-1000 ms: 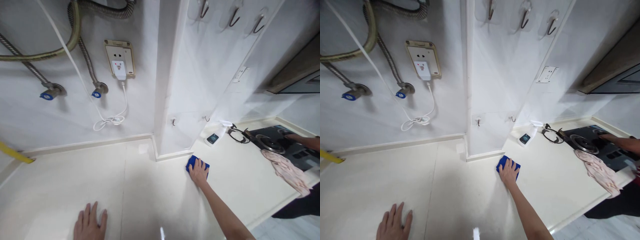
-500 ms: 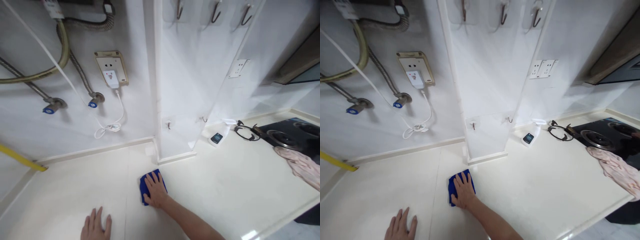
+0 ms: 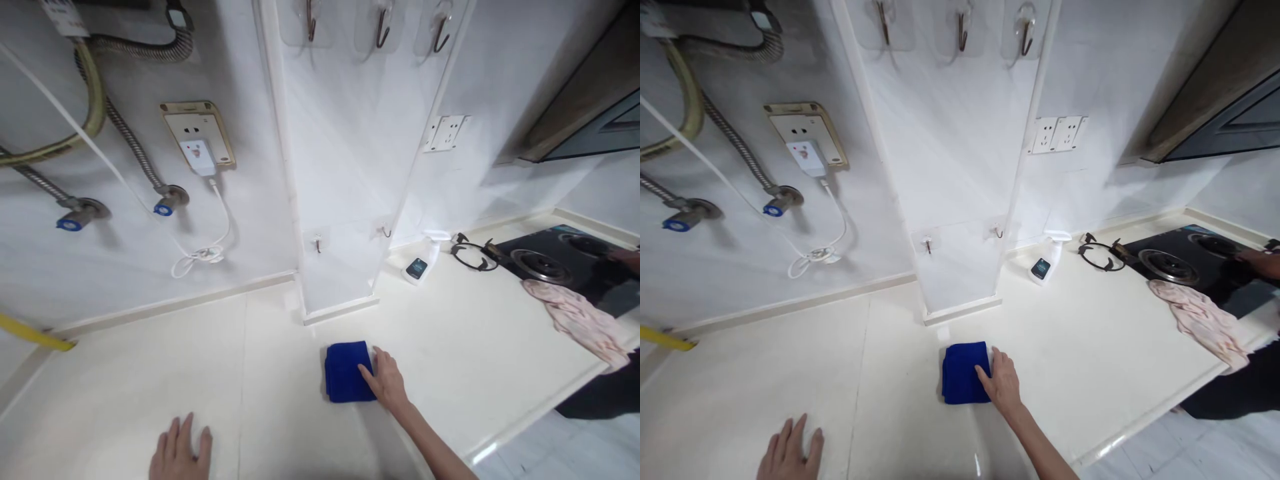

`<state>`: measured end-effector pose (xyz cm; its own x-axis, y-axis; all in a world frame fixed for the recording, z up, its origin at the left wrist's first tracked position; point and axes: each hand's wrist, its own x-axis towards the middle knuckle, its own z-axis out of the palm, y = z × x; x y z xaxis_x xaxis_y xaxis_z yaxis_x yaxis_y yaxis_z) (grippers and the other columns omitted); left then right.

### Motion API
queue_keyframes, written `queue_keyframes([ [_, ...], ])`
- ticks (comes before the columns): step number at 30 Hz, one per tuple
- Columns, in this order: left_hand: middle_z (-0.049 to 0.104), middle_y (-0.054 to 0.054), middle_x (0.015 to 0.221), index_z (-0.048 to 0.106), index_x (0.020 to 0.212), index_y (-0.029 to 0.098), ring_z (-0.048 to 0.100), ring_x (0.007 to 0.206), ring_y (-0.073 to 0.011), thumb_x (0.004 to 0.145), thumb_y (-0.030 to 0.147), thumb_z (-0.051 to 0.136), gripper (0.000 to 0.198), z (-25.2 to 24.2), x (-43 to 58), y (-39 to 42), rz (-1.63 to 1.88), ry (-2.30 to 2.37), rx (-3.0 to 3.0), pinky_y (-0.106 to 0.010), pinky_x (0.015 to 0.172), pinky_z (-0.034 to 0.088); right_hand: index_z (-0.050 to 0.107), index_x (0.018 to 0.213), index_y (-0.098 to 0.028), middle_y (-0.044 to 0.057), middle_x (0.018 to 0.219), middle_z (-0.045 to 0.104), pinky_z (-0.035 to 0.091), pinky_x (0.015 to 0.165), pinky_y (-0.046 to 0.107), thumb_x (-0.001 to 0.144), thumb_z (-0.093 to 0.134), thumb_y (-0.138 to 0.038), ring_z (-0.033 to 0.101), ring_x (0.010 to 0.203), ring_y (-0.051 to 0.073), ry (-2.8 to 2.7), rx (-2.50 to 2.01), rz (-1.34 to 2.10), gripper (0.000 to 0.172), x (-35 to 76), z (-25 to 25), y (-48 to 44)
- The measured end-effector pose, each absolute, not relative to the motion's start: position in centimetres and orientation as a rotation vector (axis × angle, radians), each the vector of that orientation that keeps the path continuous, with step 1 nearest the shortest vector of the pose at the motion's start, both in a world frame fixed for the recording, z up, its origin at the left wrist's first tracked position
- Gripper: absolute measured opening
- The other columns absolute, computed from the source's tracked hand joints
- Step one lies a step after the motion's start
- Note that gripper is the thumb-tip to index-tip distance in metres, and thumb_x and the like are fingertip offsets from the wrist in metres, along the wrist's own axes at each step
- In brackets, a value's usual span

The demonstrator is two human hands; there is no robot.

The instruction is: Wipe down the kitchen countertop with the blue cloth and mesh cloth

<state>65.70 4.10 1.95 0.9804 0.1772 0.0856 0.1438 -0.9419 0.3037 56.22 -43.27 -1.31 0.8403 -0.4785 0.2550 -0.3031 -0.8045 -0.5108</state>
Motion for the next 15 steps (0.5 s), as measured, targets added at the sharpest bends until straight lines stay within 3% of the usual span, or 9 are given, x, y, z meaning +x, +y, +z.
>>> queue_keyframes([
  [2, 0.039, -0.021, 0.162, 0.048, 0.146, 0.007, 0.025, 0.154, -0.038, 0.087, 0.061, 0.022, 0.084, 1.9, 65.6, 4.2, 0.163, 0.222, 2.842, -0.054, 0.126, 0.024, 0.066, 0.119, -0.017, 0.017, 0.1, 0.071, 0.055, 0.085, 0.048, 0.095, 0.048, -0.051, 0.068, 0.095, 0.034, 0.649, -2.531, -0.441, 0.045, 56.6, -1.5, -42.7],
  [5, 0.045, -0.022, 0.158, 0.05, 0.144, 0.005, 0.026, 0.154, -0.0367, 0.086, 0.059, 0.024, 0.083, 1.4, 65.5, 4.6, 0.147, 0.185, 2.859, -0.053, 0.127, 0.024, 0.068, 0.106, -0.02, 0.014, 0.093, 0.073, 0.055, 0.078, 0.044, 0.088, 0.052, -0.043, 0.07, 0.087, 0.032, 0.738, -2.409, -0.406, 0.033, 57.6, -1.4, -41.7],
  [9, 0.046, -0.02, 0.157, 0.048, 0.146, 0.006, 0.027, 0.154, -0.0367, 0.087, 0.059, 0.026, 0.082, 0.7, 65.5, 5.1, 0.177, 0.173, 2.847, -0.052, 0.127, 0.023, 0.065, 0.082, -0.025, 0.006, 0.073, 0.069, 0.054, 0.064, 0.038, 0.085, 0.053, -0.048, 0.067, 0.069, 0.027, 0.662, -2.278, -0.36, 0.025, 58.5, -0.4, -41.4],
  [15, 0.047, -0.023, 0.155, 0.049, 0.145, 0.003, 0.025, 0.154, -0.0372, 0.087, 0.059, 0.025, 0.084, 0.5, 65.5, 5.4, 0.215, 0.144, 2.842, -0.051, 0.127, 0.022, 0.062, 0.107, -0.023, 0.004, 0.088, 0.072, 0.057, 0.071, 0.035, 0.095, 0.048, -0.051, 0.068, 0.077, 0.023, 0.25, -2.01, -0.374, 0.034, 60.4, 3.6, -41.0],
])
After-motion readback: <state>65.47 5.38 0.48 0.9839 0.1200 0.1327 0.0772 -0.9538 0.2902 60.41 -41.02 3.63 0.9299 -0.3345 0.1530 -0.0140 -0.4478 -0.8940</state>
